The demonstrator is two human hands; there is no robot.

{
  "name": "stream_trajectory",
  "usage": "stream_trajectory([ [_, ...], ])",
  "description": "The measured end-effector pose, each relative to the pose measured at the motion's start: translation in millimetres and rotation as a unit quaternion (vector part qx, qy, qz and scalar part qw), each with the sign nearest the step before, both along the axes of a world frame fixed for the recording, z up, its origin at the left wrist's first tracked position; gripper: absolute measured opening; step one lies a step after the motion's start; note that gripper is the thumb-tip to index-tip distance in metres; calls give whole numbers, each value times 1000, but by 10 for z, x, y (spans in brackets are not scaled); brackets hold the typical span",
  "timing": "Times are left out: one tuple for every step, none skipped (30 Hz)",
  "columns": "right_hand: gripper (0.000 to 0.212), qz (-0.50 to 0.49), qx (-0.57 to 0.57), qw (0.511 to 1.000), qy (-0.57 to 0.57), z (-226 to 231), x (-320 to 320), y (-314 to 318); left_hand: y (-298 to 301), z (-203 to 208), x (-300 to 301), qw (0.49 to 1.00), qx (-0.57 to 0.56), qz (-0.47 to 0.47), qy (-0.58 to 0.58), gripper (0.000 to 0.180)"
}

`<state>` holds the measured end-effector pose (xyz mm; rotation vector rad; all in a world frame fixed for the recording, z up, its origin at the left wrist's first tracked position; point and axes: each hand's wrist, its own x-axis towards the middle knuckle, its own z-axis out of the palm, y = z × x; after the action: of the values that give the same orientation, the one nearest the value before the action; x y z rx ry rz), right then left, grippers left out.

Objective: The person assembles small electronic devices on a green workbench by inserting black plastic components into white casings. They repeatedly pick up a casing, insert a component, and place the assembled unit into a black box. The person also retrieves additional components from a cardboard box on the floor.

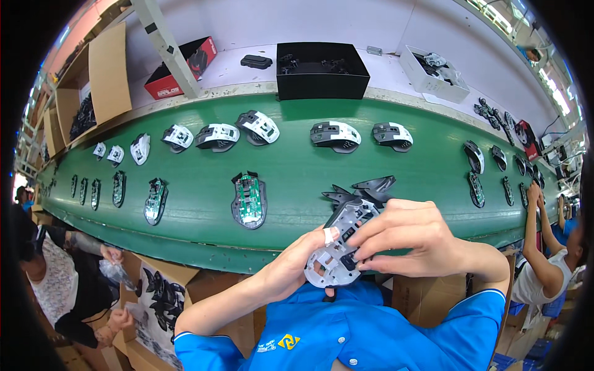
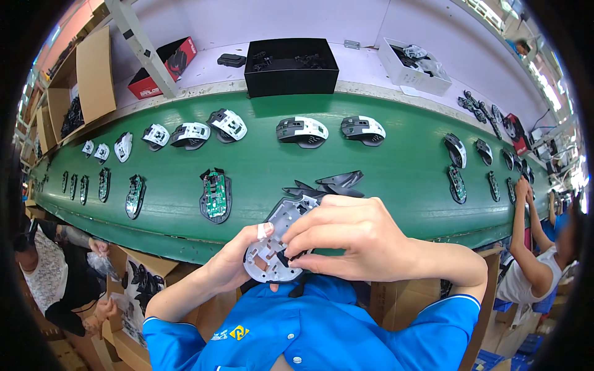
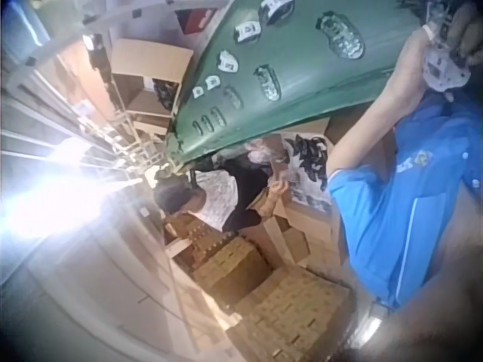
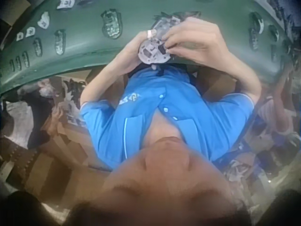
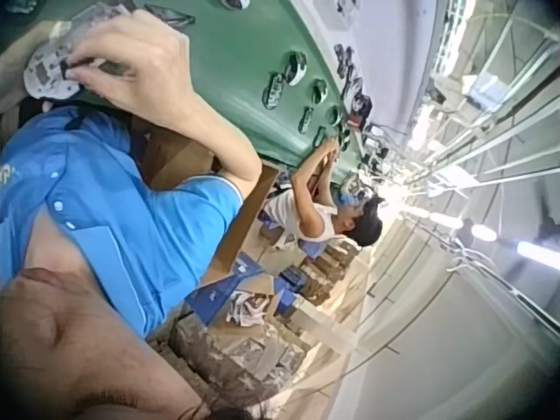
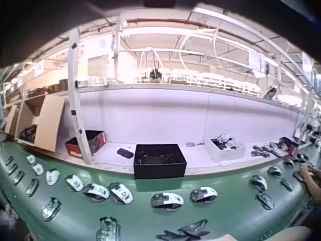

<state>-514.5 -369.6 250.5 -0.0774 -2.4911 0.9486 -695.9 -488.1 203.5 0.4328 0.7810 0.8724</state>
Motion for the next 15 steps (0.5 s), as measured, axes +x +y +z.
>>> stream_trajectory([
  [16,-13,32,999,-20,5,-4,-14,0,16,3,1000,-2,-2,0,47],
  [18,-26,63,997,-40,14,-11,-27,3,45,10,1000,11,-6,11,46],
  [21,-35,94,993,-59,21,-25,-34,0,84,13,999,23,-6,22,45],
  [21,-57,119,989,-61,25,-25,-41,3,102,9,999,35,-6,34,44],
  [20,-51,131,987,-79,51,-16,-37,11,96,-6,997,51,-4,57,41],
  [19,-44,143,984,-96,84,0,-35,15,78,-23,995,66,-1,81,39],
  [19,-38,155,981,-114,101,4,-32,18,66,-35,991,81,1,105,37],
  [19,-26,163,979,-122,81,-9,-19,22,68,-32,988,99,5,115,37],
  [19,-14,172,976,-131,52,-22,0,34,77,-20,985,118,7,125,37],
  [19,-3,180,974,-140,36,-34,12,46,81,-17,982,136,9,134,38],
  [19,-1,199,967,-156,65,-45,3,59,78,-33,983,120,0,141,41],
  [19,2,218,961,-173,116,-61,-19,68,67,-57,984,102,-8,146,45],
  [19,6,237,953,-189,139,-78,-36,75,54,-71,985,85,-15,152,49],
  [18,5,253,950,-185,120,-93,-43,87,17,-64,985,82,-5,152,50],
  [18,4,270,946,-181,96,-104,-56,105,-29,-46,985,79,6,152,51],
])
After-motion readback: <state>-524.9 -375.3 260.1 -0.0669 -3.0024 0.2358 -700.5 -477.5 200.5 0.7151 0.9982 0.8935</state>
